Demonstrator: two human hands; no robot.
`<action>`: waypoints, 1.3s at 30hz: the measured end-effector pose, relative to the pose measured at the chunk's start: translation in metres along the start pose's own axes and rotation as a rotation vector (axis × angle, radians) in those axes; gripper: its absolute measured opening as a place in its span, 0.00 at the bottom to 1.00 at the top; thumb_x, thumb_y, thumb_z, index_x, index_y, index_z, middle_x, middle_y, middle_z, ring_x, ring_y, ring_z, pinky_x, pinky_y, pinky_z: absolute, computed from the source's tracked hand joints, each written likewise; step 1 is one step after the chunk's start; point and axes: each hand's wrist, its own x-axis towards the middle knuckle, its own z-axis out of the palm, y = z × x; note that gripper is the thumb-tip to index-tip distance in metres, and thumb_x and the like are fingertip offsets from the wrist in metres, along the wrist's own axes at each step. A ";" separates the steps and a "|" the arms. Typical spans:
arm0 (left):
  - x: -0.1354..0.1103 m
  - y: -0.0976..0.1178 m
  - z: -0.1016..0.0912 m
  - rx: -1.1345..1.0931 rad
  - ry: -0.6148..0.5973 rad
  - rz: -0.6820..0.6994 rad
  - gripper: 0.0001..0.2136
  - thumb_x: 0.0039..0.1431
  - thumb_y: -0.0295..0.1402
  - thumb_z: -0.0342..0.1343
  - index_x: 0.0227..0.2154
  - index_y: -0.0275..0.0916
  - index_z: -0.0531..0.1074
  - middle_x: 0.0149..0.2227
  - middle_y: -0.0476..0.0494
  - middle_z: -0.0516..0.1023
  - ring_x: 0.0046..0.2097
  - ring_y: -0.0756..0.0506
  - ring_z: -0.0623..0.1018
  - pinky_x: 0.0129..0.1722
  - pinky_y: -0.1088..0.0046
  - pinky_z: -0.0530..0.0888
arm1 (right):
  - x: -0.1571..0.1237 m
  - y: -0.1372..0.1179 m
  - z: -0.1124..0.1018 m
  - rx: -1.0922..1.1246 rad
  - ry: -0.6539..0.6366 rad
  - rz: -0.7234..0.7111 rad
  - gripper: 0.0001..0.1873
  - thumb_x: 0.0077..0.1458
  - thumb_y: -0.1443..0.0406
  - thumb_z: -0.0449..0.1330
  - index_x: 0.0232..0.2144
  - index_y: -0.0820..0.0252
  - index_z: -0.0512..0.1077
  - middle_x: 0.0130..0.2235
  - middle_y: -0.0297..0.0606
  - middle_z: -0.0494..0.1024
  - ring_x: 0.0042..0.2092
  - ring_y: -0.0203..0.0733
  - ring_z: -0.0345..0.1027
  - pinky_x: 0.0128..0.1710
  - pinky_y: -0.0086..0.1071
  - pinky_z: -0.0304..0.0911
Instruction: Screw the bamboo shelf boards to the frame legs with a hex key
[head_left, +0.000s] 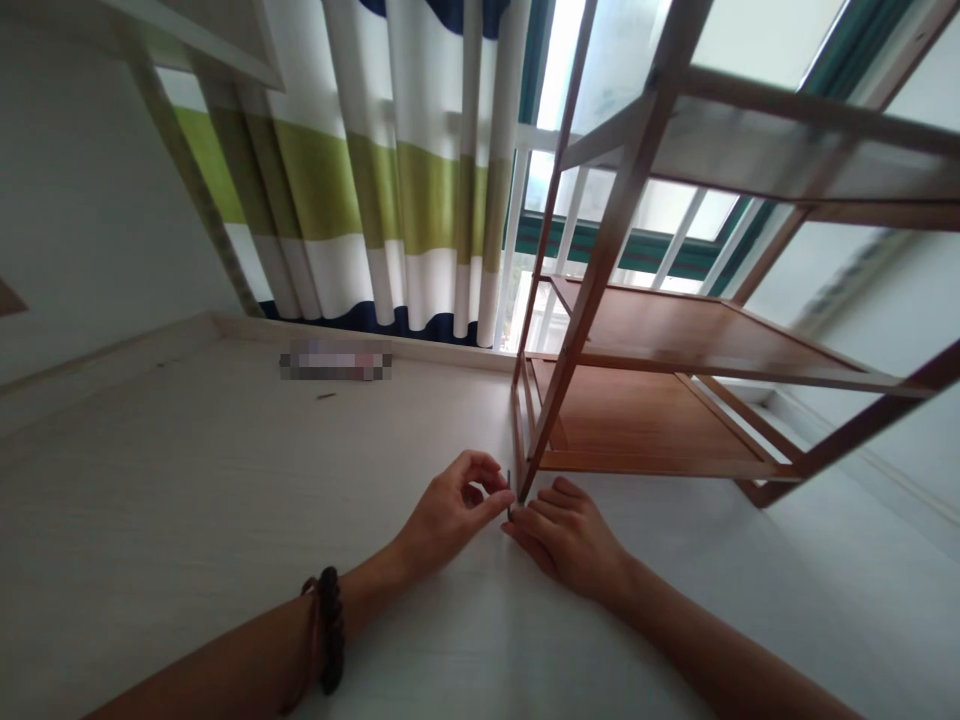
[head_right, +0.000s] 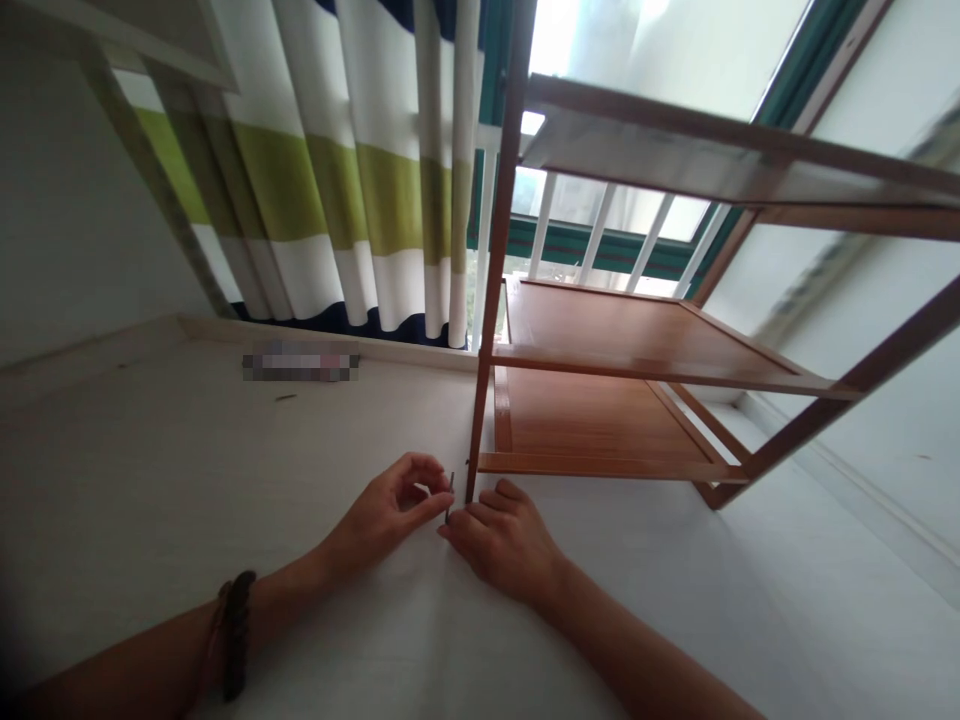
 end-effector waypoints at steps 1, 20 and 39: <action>0.001 -0.001 0.000 -0.031 -0.010 -0.025 0.15 0.48 0.38 0.57 0.36 0.36 0.66 0.32 0.47 0.74 0.33 0.49 0.74 0.35 0.73 0.71 | 0.000 0.000 0.000 0.001 -0.002 0.008 0.12 0.57 0.64 0.51 0.24 0.62 0.66 0.21 0.32 0.70 0.26 0.33 0.60 0.33 0.31 0.49; 0.006 0.000 0.000 -0.104 0.040 0.066 0.11 0.56 0.37 0.49 0.40 0.39 0.69 0.27 0.51 0.67 0.19 0.57 0.64 0.15 0.81 0.62 | -0.002 0.021 0.000 0.912 0.054 0.711 0.17 0.54 0.55 0.52 0.23 0.63 0.64 0.21 0.31 0.62 0.23 0.30 0.55 0.23 0.26 0.50; 0.022 0.002 -0.006 0.111 0.134 0.350 0.03 0.52 0.31 0.55 0.28 0.37 0.72 0.30 0.46 0.72 0.32 0.50 0.72 0.32 0.76 0.70 | -0.003 0.024 0.006 1.724 0.097 0.877 0.23 0.54 0.49 0.48 0.28 0.65 0.68 0.24 0.35 0.67 0.20 0.31 0.62 0.15 0.25 0.58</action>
